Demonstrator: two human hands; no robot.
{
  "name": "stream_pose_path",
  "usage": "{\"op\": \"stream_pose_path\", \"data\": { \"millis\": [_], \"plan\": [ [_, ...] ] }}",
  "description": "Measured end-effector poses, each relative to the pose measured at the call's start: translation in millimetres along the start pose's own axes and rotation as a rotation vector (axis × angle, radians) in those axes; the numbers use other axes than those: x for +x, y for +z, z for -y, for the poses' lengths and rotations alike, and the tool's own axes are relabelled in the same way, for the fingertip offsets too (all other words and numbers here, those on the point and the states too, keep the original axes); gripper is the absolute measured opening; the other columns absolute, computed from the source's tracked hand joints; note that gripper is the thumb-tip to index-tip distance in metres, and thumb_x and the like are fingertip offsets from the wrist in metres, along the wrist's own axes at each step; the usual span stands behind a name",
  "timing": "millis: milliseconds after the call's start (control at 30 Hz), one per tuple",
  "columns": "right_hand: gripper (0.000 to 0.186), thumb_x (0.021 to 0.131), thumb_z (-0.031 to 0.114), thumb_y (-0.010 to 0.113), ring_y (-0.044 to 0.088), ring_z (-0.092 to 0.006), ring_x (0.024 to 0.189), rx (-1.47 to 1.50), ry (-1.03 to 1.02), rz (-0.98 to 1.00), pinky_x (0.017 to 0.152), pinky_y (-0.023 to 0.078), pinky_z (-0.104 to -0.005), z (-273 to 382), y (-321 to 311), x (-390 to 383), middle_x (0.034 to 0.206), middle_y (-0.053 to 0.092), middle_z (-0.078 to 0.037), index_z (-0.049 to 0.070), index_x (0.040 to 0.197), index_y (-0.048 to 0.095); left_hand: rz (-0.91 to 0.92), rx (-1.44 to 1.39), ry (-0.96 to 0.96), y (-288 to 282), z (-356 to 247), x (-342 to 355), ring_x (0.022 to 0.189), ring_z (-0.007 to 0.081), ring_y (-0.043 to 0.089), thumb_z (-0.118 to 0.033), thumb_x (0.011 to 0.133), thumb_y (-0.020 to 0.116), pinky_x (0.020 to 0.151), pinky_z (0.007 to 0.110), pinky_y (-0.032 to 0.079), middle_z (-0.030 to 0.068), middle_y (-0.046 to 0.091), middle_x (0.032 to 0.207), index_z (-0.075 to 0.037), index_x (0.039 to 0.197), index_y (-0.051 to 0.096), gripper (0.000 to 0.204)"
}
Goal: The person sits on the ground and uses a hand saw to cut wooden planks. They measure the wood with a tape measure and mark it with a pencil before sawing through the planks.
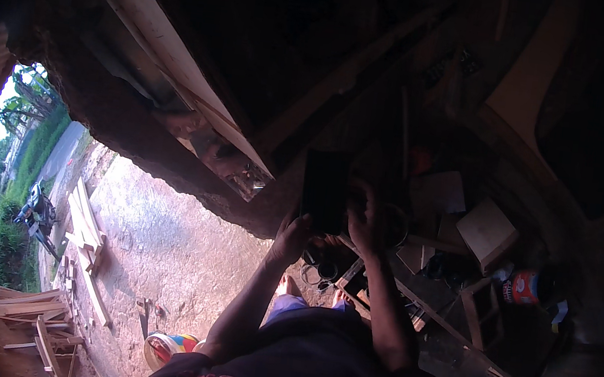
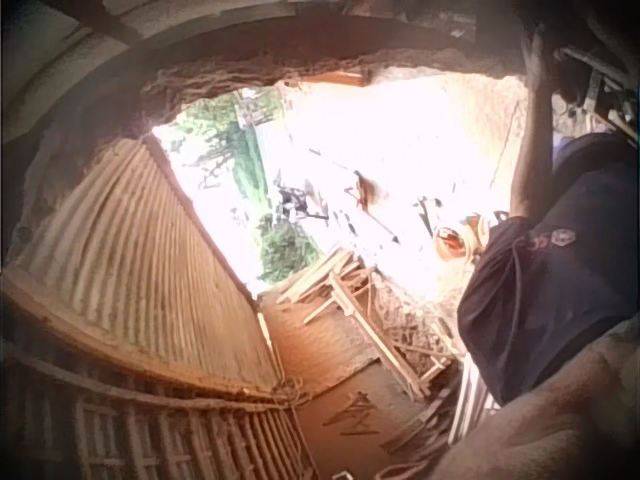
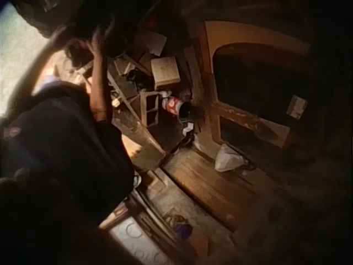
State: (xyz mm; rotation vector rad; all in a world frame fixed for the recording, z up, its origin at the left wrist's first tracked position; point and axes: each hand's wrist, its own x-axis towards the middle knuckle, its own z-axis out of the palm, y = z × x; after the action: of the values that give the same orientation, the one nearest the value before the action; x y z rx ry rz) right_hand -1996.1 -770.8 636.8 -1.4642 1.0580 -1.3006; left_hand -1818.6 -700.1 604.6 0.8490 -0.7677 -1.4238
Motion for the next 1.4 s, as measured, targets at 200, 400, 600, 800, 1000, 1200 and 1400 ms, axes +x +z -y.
{"op": "stream_pose_path", "data": {
  "millis": [200,400,600,800,1000,1200,1400],
  "plan": [
    [0.030,0.102,0.010,0.064,0.070,-0.0157,0.103,0.121,0.158,0.061,0.083,0.062,-0.0299,-20,-6,-3,0.122,0.068,-0.008,0.008,0.132,0.065,-0.005,-0.045,-0.035,3,-2,-2,0.094,0.0244,0.072,-0.033,0.100,0.059,0.078,0.035,0.060,0.0151,0.066,0.117,-0.001,0.145,0.042,0.058],
    [0.036,0.101,0.001,0.059,0.071,-0.0160,0.102,0.159,0.211,0.058,0.083,0.061,-0.0311,-33,-16,-4,0.121,0.071,-0.009,0.008,0.135,0.065,-0.029,0.079,0.019,1,3,2,0.089,0.0235,0.073,-0.033,0.101,0.057,0.077,0.037,0.061,0.0150,0.067,0.113,-0.001,0.146,0.041,0.058],
    [0.037,0.096,-0.005,0.061,0.072,-0.0143,0.095,-0.110,0.108,0.047,0.079,0.060,-0.0288,-37,-24,1,0.107,0.074,-0.008,0.010,0.129,0.070,-0.015,0.102,-0.018,8,3,5,0.089,0.0238,0.073,-0.034,0.101,0.056,0.077,0.036,0.061,0.0151,0.066,0.114,0.000,0.149,0.038,0.061],
    [0.037,0.092,-0.003,0.065,0.073,-0.0146,0.087,-0.417,-0.036,0.070,0.076,0.062,-0.0275,-30,-32,11,0.097,0.075,-0.004,0.014,0.123,0.073,0.056,0.177,-0.094,3,-1,10,0.102,0.0191,0.068,-0.033,0.102,0.057,0.083,0.036,0.058,0.0129,0.064,0.125,-0.006,0.163,0.024,0.075],
    [0.030,0.095,0.001,0.063,0.073,-0.0142,0.080,-0.092,0.108,-0.008,0.070,0.063,-0.0292,-30,-26,8,0.095,0.072,-0.007,0.012,0.122,0.072,-0.008,0.393,0.068,-9,10,10,0.096,0.0212,0.070,-0.018,0.092,0.070,0.082,0.032,0.057,0.0110,0.072,0.103,0.003,0.122,0.060,0.038],
    [0.029,0.096,0.003,0.064,0.072,-0.0157,0.085,0.312,0.284,-0.047,0.071,0.064,-0.0316,-34,-21,3,0.106,0.065,-0.007,0.009,0.124,0.069,-0.096,0.630,0.179,-10,12,6,0.119,0.0280,0.062,-0.039,0.095,0.069,0.088,0.038,0.059,0.0131,0.061,0.130,0.001,0.145,0.042,0.069],
    [0.032,0.095,0.004,0.064,0.070,-0.0155,0.091,0.488,0.333,-0.050,0.075,0.064,-0.0314,-28,-18,3,0.115,0.061,-0.007,0.009,0.126,0.068,-0.081,-0.334,0.137,-8,21,14,0.134,0.0384,0.052,-0.076,0.101,0.030,0.094,0.053,0.060,0.0180,0.044,0.153,-0.009,0.161,0.025,0.090]
  ]
}}
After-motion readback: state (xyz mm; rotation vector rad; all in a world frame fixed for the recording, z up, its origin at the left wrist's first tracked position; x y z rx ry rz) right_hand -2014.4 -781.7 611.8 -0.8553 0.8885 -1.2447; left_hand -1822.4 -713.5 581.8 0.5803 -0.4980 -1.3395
